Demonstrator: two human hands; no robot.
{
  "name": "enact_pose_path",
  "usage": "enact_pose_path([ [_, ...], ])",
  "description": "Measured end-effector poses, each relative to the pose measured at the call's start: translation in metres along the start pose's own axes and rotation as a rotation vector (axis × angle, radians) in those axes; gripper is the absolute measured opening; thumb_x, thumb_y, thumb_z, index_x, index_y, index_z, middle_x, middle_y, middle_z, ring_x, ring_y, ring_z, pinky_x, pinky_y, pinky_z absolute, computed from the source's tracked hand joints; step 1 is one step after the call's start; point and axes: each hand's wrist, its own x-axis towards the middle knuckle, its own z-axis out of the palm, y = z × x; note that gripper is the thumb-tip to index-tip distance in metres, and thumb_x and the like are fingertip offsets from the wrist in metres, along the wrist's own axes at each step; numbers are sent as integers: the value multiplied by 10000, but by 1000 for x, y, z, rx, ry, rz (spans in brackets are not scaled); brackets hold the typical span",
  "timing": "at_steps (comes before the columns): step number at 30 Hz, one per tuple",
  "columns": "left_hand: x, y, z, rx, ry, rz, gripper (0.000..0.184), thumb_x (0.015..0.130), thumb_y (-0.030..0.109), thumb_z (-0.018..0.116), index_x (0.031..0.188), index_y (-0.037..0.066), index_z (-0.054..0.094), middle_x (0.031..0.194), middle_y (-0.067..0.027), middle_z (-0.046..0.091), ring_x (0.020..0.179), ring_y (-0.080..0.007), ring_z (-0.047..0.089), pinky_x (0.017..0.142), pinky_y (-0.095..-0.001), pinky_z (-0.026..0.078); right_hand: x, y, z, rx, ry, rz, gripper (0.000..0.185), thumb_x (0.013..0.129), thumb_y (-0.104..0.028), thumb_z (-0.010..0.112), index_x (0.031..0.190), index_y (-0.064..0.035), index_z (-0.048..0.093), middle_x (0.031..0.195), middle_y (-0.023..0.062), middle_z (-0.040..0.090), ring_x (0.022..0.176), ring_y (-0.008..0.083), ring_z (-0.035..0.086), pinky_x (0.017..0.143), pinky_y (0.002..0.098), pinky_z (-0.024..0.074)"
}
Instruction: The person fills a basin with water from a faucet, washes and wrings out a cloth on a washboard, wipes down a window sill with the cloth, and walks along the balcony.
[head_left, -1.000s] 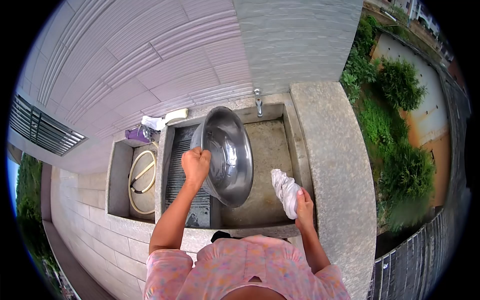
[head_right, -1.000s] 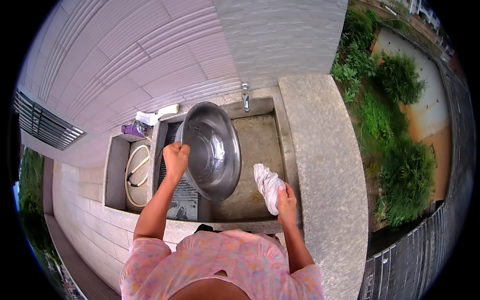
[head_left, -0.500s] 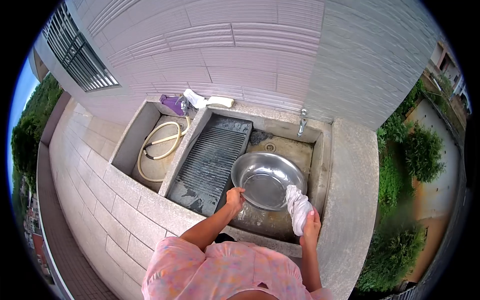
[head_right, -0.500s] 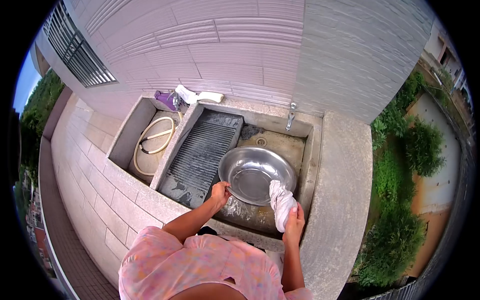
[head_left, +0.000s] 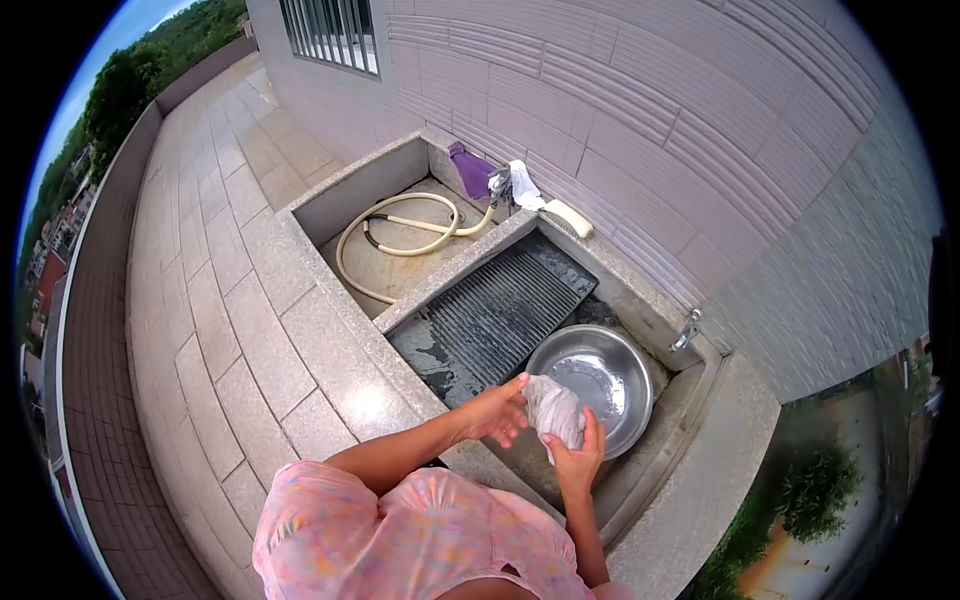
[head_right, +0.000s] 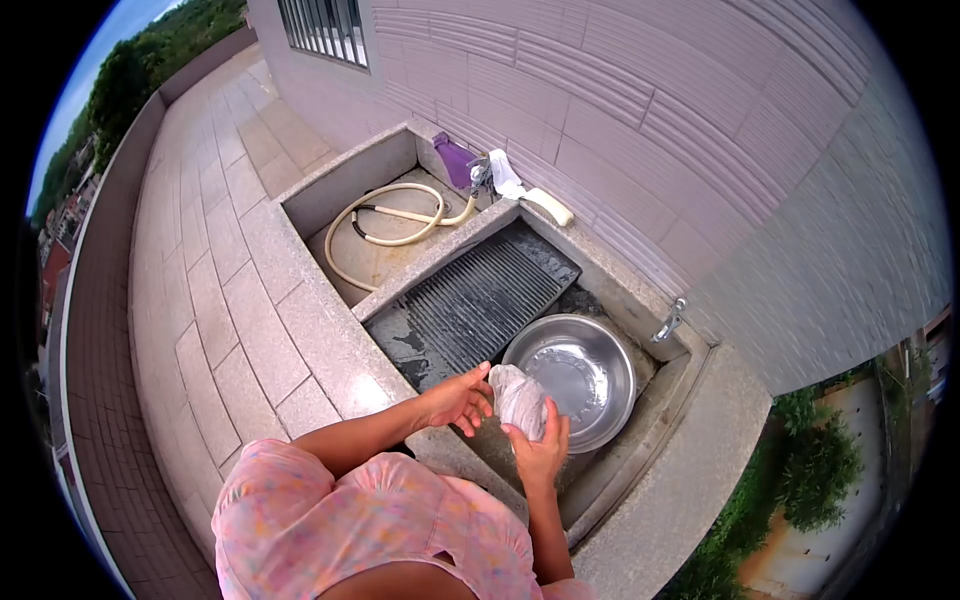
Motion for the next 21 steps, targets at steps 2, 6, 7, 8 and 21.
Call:
enact_pose_path([
  [2,-15,2,-23,46,35,80,707,759,618,446,1051,-26,454,692,-88,521,517,-153,525,438,-316,480,1,-19,27,-33,-120,-139,680,556,-293,765,1126,-52,484,842,111,467,738,276,507,622,372,425],
  [6,-56,4,-79,-2,88,194,596,749,563,512,988,18,534,770,-101,551,555,-163,530,452,-302,469,3,-62,83,-128,-351,-447,702,550,-411,736,1126,-88,497,811,84,455,646,237,517,502,340,435],
  [7,-72,5,-96,-80,72,210,593,744,542,530,1048,33,513,854,-123,559,579,-178,525,470,-304,465,3,-77,99,-148,-466,-483,702,549,-399,742,1123,-77,498,821,92,468,660,246,521,521,338,440],
  [8,-82,5,-119,-162,23,198,498,747,447,569,1057,60,519,964,-130,563,717,-211,560,570,-336,477,4,-87,116,-137,-474,-571,687,561,-412,730,1114,-74,503,805,88,457,646,239,521,488,331,436],
  [21,-264,-16,-322,-583,175,904,598,562,88,562,1146,95,434,1097,-43,505,1048,-208,461,911,-400,331,-36,-223,346,840,-801,190,481,706,-121,678,1126,9,483,838,2,426,773,91,419,695,192,357],
])
